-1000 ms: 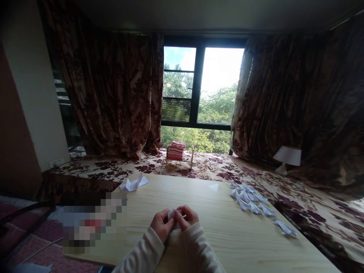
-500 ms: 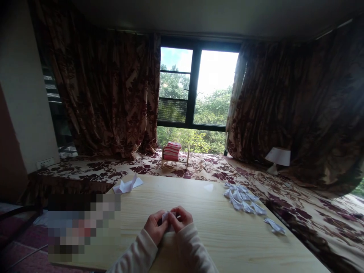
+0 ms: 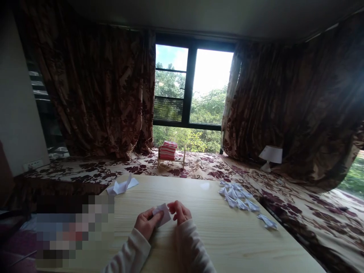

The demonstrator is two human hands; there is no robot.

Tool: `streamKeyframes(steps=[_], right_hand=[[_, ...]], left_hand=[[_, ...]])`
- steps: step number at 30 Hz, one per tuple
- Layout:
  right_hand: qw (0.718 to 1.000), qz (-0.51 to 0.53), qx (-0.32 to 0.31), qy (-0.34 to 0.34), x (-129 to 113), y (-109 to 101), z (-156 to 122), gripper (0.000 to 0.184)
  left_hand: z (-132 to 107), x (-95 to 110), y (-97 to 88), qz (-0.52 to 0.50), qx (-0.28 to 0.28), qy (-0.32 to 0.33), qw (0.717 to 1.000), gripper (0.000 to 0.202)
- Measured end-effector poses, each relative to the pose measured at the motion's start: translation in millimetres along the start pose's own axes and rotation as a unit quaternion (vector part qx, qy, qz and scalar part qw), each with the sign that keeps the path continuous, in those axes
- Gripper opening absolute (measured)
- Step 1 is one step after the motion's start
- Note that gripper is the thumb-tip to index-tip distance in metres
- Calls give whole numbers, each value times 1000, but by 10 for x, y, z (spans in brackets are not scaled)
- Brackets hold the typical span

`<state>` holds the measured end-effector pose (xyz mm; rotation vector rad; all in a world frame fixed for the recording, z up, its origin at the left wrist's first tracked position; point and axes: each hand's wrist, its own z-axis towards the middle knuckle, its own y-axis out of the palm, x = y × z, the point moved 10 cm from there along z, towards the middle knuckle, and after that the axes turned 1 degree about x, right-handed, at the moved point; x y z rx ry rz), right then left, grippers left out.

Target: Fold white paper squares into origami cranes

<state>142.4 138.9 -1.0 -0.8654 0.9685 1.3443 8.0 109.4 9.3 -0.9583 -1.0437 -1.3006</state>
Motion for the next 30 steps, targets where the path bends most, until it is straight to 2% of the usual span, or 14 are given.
streamKeyframes(steps=[2,5,13,18,22,27,30], right_hand=[[1000,1,-1,0,-6,-17,7,53],[1000,-7,-19,-18,-44,10,-14,40],[998,-22,-13,-52,-122,-4,-49,30],[998,-25,-22,-57,-152,11,-63,31],[997,-29,-36,-58,-140,59,-86,34],[998,-29,-8,-54,-144,43,-74,46],[1000,-11,3,-28,-119,3,-43,47]], left_hand=[[31,-59,-50,-11,21,-9,1000,26],[41,-100,-56,-18,34,-10,999,26],[13,-62,19,-15,28,3,999,18],[0,-49,-5,-4,37,-4,999,27],[-15,-51,29,2,26,0,1000,24],[-28,-28,60,-6,17,-6,1000,23],[-8,-20,-8,-27,32,-21,999,20]])
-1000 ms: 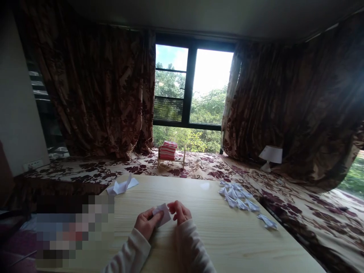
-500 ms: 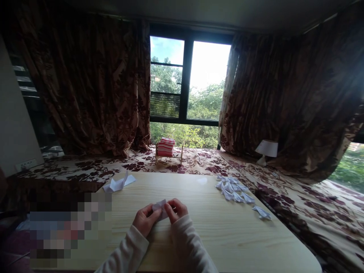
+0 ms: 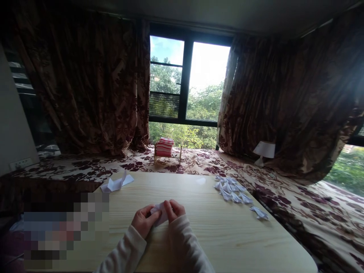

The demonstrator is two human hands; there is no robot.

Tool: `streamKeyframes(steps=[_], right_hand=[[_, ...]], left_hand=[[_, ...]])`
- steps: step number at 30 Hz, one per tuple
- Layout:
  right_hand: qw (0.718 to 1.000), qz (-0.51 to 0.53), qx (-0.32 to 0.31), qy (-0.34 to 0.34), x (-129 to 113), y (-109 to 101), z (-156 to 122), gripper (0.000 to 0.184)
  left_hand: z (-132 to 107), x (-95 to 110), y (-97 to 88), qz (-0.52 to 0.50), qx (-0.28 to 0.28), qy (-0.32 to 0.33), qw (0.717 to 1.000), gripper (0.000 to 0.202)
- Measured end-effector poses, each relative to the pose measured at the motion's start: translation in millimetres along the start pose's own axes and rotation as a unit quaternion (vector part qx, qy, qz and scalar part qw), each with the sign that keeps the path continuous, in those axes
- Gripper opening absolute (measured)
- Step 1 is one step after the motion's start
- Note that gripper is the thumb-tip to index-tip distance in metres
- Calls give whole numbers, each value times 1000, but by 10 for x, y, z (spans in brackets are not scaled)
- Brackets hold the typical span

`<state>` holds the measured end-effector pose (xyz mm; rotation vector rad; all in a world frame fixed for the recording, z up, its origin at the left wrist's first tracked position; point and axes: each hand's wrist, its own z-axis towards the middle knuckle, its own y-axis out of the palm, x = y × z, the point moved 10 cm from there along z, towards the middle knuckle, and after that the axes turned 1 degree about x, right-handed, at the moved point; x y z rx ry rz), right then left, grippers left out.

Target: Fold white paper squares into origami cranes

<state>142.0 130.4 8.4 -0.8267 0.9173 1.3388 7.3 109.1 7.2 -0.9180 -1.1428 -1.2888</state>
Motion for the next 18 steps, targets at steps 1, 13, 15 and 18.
streamKeyframes(steps=[1,13,15,18], right_hand=[[1000,7,2,11,16,-17,5,48],[999,26,-30,17,83,32,-26,34],[999,26,-30,17,98,38,-28,34],[999,28,-29,21,131,43,-33,35]], left_hand=[[13,-2,-37,-8,8,-6,1000,20],[45,-25,-43,-49,-21,-32,998,28],[45,-30,-27,-47,-26,-33,998,30],[51,-56,-4,-40,-38,-38,998,30]])
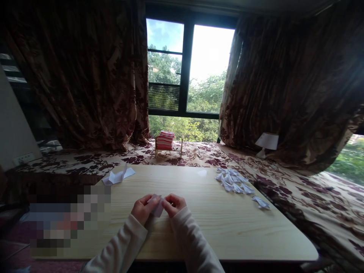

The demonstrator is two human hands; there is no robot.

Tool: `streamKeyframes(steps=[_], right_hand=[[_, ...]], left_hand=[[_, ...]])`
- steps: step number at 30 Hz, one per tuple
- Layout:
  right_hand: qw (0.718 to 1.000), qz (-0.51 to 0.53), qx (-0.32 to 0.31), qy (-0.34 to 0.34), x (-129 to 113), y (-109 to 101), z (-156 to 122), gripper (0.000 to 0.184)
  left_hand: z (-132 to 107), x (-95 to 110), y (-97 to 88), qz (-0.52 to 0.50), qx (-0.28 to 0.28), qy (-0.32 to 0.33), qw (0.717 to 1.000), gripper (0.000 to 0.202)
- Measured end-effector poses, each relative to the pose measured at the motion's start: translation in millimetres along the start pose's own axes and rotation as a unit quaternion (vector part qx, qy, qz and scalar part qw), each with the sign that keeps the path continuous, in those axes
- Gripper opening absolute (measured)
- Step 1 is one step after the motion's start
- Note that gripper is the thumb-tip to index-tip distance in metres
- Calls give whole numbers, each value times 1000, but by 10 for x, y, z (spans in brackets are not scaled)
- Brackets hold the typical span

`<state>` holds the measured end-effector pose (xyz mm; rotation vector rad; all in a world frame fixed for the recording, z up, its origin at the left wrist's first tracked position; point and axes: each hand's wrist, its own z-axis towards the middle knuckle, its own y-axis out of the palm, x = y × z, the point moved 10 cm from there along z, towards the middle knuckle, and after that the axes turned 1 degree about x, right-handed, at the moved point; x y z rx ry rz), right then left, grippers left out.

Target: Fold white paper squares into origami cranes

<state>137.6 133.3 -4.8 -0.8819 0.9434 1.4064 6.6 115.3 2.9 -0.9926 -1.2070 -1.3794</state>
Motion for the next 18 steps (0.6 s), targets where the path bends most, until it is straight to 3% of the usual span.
streamKeyframes(steps=[9,18], right_hand=[[999,20,38,20,46,-111,36,33],[998,51,13,31,-17,-244,-52,36]], left_hand=[[-45,-8,101,37,-43,1,998,28],[-4,13,-13,48,-7,14,999,29]])
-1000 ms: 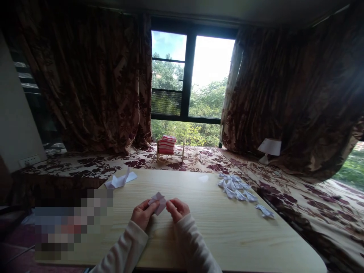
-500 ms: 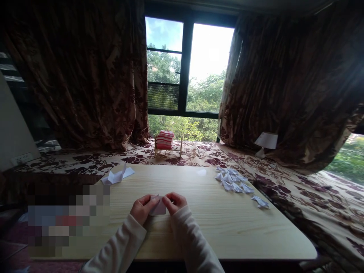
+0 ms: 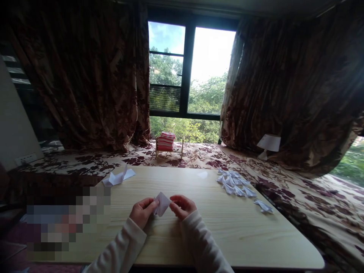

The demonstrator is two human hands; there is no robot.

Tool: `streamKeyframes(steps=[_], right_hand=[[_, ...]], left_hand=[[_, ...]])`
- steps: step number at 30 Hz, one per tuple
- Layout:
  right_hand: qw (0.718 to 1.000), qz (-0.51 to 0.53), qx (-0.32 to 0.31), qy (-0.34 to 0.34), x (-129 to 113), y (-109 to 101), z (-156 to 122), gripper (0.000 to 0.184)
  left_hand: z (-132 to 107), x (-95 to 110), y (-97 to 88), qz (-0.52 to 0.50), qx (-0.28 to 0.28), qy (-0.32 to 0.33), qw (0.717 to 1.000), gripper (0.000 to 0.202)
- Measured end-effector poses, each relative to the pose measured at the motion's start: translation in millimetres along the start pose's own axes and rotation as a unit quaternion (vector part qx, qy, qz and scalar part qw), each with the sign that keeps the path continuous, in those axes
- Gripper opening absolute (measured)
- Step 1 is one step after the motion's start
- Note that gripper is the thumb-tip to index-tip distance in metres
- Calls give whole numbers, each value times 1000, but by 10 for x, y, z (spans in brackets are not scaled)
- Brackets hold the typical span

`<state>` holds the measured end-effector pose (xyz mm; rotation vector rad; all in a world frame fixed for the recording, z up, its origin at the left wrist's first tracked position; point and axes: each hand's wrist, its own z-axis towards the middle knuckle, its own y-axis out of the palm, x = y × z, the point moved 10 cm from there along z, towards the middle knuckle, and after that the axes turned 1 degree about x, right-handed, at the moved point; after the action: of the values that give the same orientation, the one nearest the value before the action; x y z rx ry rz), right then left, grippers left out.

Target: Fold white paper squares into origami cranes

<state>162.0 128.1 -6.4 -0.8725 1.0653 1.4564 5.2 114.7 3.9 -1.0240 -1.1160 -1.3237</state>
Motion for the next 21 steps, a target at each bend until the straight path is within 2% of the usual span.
streamKeyframes(steps=[9,14,21], right_hand=[[999,-35,-24,-33,-60,129,-31,26],[991,-102,-28,-79,-227,82,-60,21],[978,-150,-63,-130,-327,168,-59,21]], left_hand=[[-51,-20,173,29,-61,1,998,30],[-63,-21,198,61,-67,8,996,27],[-75,15,250,104,-74,17,992,21]])
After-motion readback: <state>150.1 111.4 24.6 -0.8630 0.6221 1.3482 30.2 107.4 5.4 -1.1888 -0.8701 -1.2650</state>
